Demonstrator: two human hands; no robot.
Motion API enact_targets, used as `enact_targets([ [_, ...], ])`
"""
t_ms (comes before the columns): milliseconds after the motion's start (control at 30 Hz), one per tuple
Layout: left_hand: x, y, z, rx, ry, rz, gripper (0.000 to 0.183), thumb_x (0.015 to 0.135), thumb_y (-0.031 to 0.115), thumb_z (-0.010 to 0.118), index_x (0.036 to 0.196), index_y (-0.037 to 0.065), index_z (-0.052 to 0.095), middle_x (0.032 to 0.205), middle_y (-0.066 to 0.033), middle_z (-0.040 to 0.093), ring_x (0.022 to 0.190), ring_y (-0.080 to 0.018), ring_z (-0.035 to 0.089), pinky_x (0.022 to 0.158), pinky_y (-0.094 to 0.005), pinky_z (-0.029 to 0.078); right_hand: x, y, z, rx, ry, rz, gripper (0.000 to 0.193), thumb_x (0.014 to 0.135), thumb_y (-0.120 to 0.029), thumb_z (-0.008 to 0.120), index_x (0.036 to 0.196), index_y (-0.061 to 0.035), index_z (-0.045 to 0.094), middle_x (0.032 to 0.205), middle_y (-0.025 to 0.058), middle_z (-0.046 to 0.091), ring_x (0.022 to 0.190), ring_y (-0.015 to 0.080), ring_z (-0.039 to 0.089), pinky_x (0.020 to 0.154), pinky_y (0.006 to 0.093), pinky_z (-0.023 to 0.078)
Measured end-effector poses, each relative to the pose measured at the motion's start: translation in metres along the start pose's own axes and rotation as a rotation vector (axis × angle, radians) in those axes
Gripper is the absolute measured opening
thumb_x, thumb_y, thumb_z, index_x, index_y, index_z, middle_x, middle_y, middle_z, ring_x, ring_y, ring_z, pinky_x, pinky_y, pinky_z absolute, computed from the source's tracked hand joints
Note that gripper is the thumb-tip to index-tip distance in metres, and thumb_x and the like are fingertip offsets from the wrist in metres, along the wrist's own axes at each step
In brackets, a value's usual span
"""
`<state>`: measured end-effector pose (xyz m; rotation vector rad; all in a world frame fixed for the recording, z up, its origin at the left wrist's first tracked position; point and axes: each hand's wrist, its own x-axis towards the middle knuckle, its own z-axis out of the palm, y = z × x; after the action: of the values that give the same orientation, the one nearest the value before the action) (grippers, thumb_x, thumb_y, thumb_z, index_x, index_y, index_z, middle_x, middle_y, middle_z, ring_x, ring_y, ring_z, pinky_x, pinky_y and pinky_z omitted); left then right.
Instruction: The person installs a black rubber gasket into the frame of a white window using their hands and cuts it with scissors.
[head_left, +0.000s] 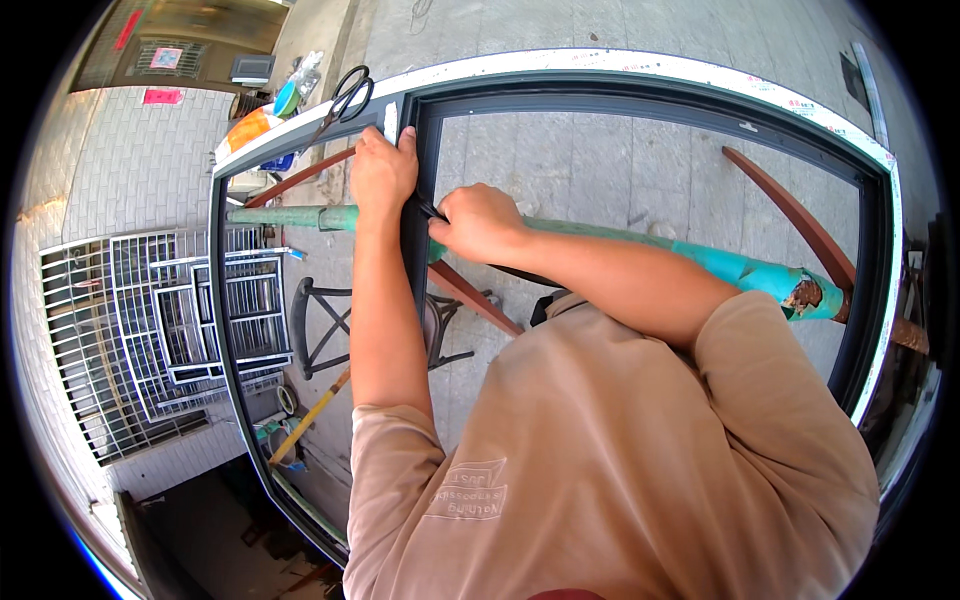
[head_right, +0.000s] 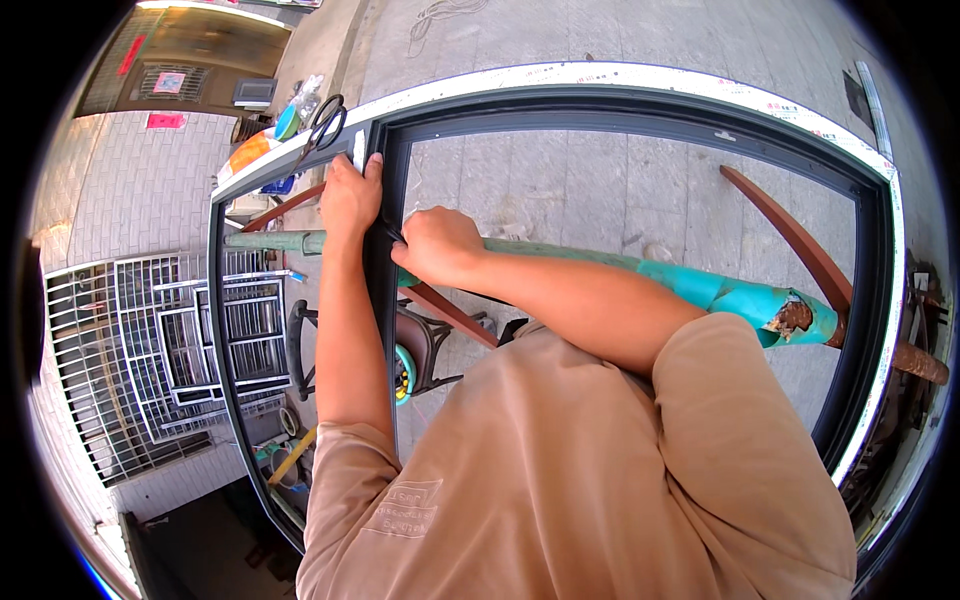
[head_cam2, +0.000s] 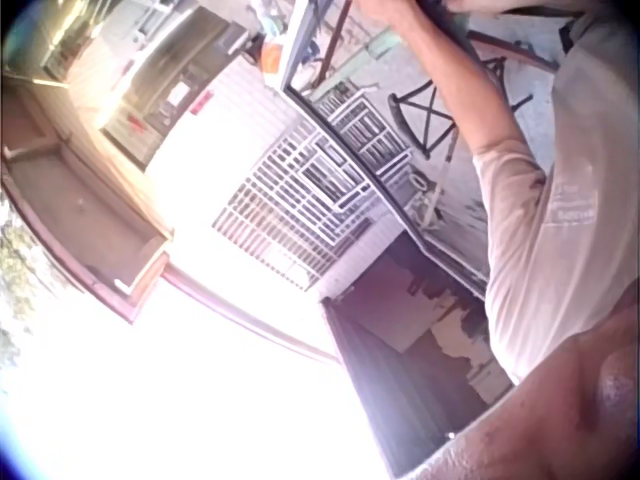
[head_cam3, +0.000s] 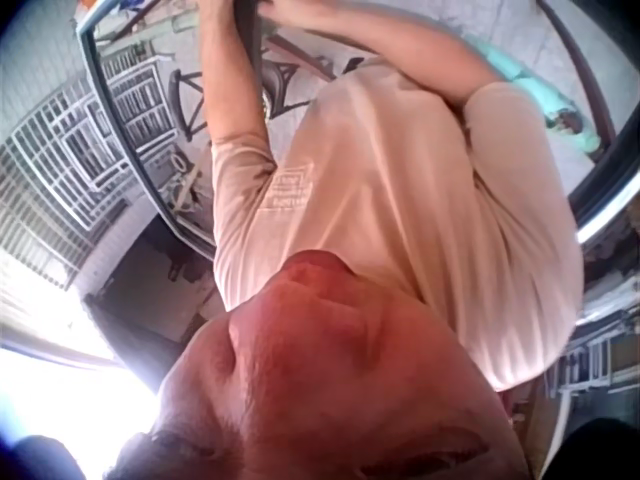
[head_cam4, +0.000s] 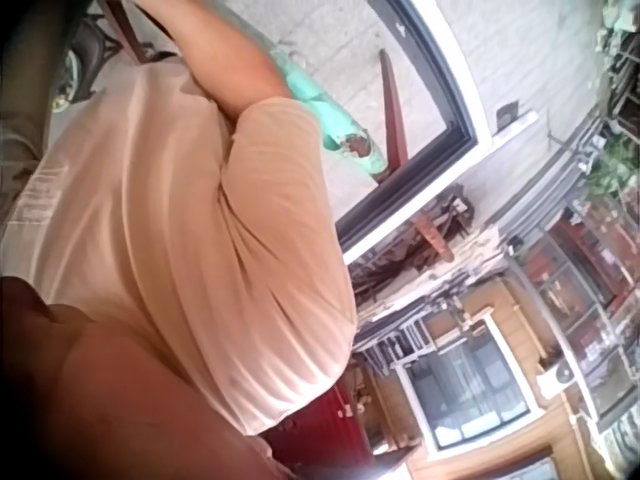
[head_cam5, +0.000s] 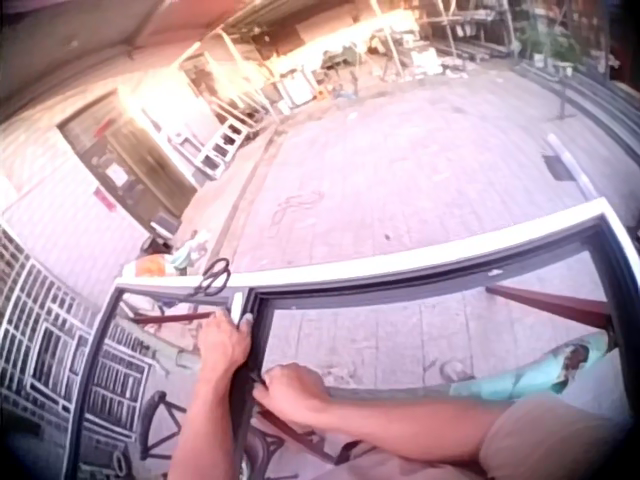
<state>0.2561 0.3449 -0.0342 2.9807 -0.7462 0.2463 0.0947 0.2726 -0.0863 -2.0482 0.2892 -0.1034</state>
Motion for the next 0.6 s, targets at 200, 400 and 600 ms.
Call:
enact_targets([
  [200, -0.006, -0.011, 0.009, -0.044, -0.028, 0.066, 0.071, 0.107, 0.041, 0.068, 0.154, -0.009, 0.049, 0.136, -0.0371, 0.067, 0.127, -0.0531, 0.068, 0.108, -0.0585, 0.056, 0.002, -0.001, -0.002, -0.022, -0.019, 0.040, 0.036, 0.092, -0.039, 0.075, 0.082, -0.0055, 0.082, 0.084, 0.0202, 0.079, 0.085, 0.0426, 0.078, 0.080, 0.0547, 0.063],
  [400, -0.006, -0.007, 0.006, -0.072, -0.066, 0.045, 0.074, 0.106, 0.037, 0.069, 0.157, -0.010, 0.044, 0.138, -0.0380, 0.065, 0.127, -0.0547, 0.068, 0.108, -0.0579, 0.057, 0.005, -0.001, 0.002, -0.077, 0.011, 0.041, 0.038, 0.092, -0.041, 0.075, 0.078, -0.0053, 0.080, 0.082, 0.0188, 0.079, 0.083, 0.0420, 0.078, 0.079, 0.0540, 0.062],
  [600, -0.007, -0.016, 0.004, -0.122, -0.104, 0.081, 0.075, 0.104, 0.035, 0.070, 0.157, -0.010, 0.042, 0.140, -0.0382, 0.064, 0.129, -0.0543, 0.067, 0.108, -0.0581, 0.057, 0.007, 0.003, 0.005, -0.100, 0.040, 0.006, 0.039, 0.093, -0.040, 0.071, 0.077, -0.0045, 0.079, 0.076, 0.0207, 0.075, 0.079, 0.0436, 0.076, 0.077, 0.0547, 0.061],
])
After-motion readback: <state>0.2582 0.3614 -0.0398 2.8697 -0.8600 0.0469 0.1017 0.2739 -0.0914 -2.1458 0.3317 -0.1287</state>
